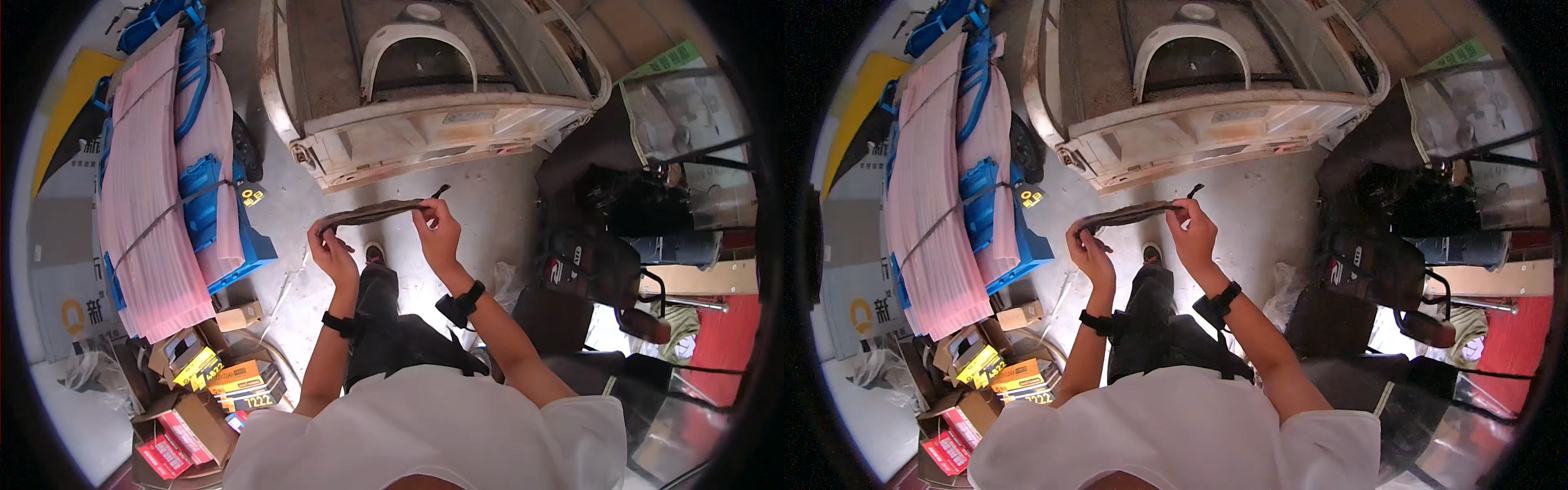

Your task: The recorder is attaching protective black padding to the metal frame of a small three-wheeled vehicle.

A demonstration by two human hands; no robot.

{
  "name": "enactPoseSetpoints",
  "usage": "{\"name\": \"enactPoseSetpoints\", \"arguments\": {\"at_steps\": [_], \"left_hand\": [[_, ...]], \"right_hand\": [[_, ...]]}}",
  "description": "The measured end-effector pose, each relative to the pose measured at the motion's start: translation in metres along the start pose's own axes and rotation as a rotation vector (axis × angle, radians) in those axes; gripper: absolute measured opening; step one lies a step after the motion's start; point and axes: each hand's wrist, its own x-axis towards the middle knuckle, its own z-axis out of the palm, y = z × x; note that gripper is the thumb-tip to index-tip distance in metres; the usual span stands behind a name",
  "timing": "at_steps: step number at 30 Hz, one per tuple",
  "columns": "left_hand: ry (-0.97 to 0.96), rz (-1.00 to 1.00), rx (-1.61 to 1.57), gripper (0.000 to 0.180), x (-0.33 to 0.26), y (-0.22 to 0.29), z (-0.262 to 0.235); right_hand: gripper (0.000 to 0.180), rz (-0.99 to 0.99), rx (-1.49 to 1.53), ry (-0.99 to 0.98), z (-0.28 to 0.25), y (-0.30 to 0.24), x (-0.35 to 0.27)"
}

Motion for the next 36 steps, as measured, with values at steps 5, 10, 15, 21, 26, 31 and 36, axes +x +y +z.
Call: {"name": "enactPoseSetpoints", "arguments": {"at_steps": [5, 10, 15, 21, 26, 31, 36], "left_hand": [[-0.008, -0.003, -0.036, 0.037, 0.059, 0.032, 0.045], [0.009, 0.038, 0.188, 0.024, 0.13, 0.054, 0.072], [-0.06, 0.038, 0.225, 0.036, 0.181, 0.048, 0.119], [-0.34, 0.773, 1.199, 0.049, 0.207, 0.003, 0.144], [-0.275, 0.738, 1.318, 0.05, 0.189, -0.019, 0.18], [-0.374, 0.696, 1.103, 0.053, 0.139, -0.04, 0.283], [-0.756, 0.605, 0.986, 0.057, 0.07, -0.04, 0.443]], "right_hand": [[0.025, -0.07, 0.125, 0.011, 0.032, -0.001, 0.063], [0.051, -0.243, 0.095, 0.106, 0.081, -0.003, 0.118], [0.062, -0.318, -0.055, -0.012, 0.11, -0.008, 0.181], [0.052, -0.681, -0.509, -0.321, 0.147, 0.032, 0.21], [0.045, -0.892, -0.516, -0.237, 0.126, 0.064, 0.224], [0.046, -0.766, -0.616, -0.29, 0.045, 0.133, 0.269], [0.04, -0.652, -0.506, -0.217, -0.108, 0.224, 0.351]]}}
